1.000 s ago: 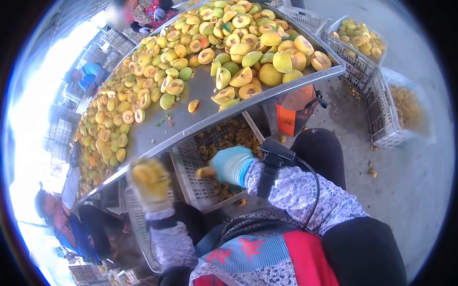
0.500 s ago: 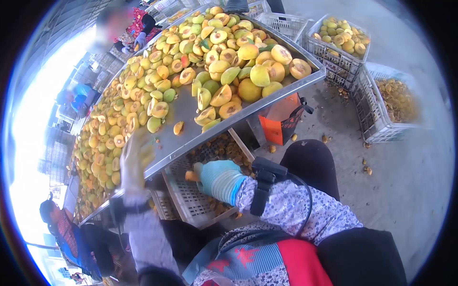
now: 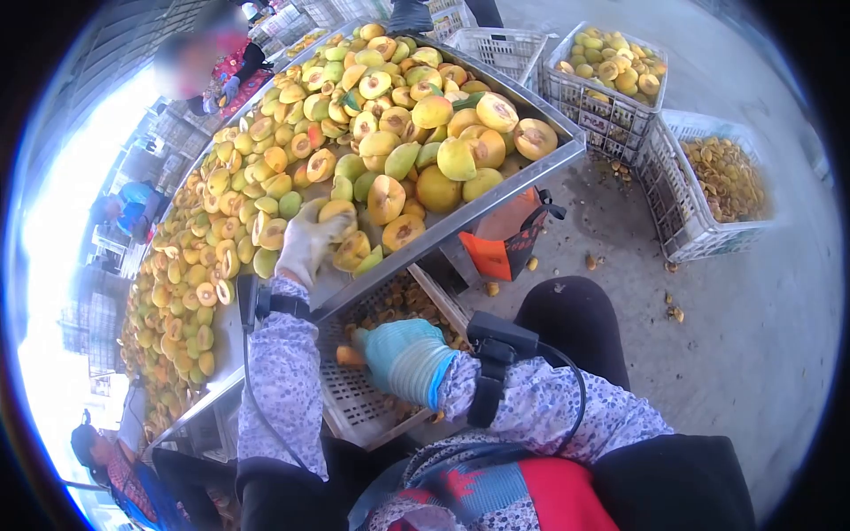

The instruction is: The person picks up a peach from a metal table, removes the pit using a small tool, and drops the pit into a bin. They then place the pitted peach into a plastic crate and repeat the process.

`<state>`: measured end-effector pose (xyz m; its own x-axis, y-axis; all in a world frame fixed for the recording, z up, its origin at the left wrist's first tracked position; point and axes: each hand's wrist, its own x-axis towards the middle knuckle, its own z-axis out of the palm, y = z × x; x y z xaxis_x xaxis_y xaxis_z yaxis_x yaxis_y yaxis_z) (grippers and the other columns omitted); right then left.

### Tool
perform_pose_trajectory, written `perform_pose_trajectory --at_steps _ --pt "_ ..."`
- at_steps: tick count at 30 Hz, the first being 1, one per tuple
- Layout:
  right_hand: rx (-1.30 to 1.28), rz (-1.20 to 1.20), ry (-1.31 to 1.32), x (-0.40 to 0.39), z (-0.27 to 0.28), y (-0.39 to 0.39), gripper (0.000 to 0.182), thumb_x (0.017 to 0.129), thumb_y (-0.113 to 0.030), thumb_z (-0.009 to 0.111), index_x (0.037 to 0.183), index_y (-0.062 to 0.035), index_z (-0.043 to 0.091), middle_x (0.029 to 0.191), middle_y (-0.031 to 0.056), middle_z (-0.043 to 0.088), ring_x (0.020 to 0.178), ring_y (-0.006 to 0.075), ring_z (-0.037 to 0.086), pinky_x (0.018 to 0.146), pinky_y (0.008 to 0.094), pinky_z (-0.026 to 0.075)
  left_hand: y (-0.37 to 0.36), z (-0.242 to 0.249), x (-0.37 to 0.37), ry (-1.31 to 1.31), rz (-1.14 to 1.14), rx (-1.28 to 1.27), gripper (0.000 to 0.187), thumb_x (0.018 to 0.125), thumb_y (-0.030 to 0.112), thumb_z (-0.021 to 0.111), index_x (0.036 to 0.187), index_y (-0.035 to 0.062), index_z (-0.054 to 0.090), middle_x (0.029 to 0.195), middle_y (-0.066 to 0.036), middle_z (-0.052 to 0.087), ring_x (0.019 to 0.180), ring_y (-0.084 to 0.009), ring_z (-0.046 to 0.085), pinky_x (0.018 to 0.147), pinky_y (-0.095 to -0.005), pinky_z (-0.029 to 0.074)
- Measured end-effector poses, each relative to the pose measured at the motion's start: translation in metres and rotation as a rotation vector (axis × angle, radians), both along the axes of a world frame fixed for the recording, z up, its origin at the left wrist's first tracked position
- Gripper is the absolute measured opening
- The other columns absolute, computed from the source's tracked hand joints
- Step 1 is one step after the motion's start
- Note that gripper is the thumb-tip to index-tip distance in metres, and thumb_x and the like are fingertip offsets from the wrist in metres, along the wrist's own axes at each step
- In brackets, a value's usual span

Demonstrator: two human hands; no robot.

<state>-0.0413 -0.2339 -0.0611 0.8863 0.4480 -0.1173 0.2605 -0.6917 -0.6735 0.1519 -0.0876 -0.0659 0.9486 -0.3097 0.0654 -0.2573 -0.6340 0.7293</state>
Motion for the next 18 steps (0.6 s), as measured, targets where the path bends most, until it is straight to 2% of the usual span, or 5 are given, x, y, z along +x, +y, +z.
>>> perform_pose_trajectory --at_steps 4,10,12,16,18 --pt "0.054 -0.074 -0.054 0.003 0.0 -0.001 0.031 0.095 -0.037 0.053 0.106 -0.0086 0.058 0.082 0.0183 0.069 0.081 0.0409 0.068 0.072 0.0527 0.052 0.019 0.023 -0.025 0.33 0.255 -0.588 0.037 0.09 0.034 0.073 0.113 0.0065 0.065 0.093 0.001 0.066 0.068 -0.0064 0.055 0.057 -0.0222 0.043" --pt "0.117 -0.064 -0.102 -0.006 -0.002 0.002 0.021 0.095 -0.027 0.051 0.106 -0.0106 0.057 0.08 0.019 0.068 0.079 0.0383 0.068 0.069 0.0491 0.053 -0.06 0.065 -0.021 0.196 0.06 -0.677 0.041 0.092 0.032 0.07 0.116 -0.0009 0.064 0.094 -0.003 0.067 0.081 -0.0117 0.06 0.069 -0.0258 0.05" --pt "0.116 -0.131 -0.145 -0.005 -0.01 -0.003 0.019 0.092 -0.026 0.053 0.103 -0.0103 0.058 0.077 0.0171 0.069 0.076 0.0365 0.069 0.066 0.0476 0.054 -0.099 0.068 0.001 0.076 -0.034 -0.446 0.048 0.09 0.036 0.072 0.117 -0.003 0.064 0.097 -0.005 0.068 0.081 -0.0109 0.059 0.069 -0.0257 0.048" --pt "0.061 -0.17 -0.176 0.002 -0.013 -0.023 0.021 0.089 -0.026 0.057 0.099 -0.008 0.058 0.072 0.0141 0.067 0.067 0.0348 0.067 0.061 0.0481 0.052 -0.156 0.06 0.034 0.166 -0.199 -0.207 0.047 0.09 0.036 0.071 0.118 -0.0017 0.065 0.101 -0.008 0.069 0.078 -0.0135 0.062 0.068 -0.0281 0.05" --pt "0.061 -0.153 -0.109 0.001 -0.011 -0.03 0.022 0.09 -0.028 0.057 0.099 -0.0081 0.057 0.071 0.0138 0.066 0.067 0.036 0.066 0.061 0.0487 0.051 -0.163 0.054 0.037 0.413 -0.247 -0.454 0.044 0.092 0.031 0.069 0.122 0.0002 0.063 0.107 -0.008 0.068 0.087 -0.0137 0.064 0.074 -0.0275 0.052"
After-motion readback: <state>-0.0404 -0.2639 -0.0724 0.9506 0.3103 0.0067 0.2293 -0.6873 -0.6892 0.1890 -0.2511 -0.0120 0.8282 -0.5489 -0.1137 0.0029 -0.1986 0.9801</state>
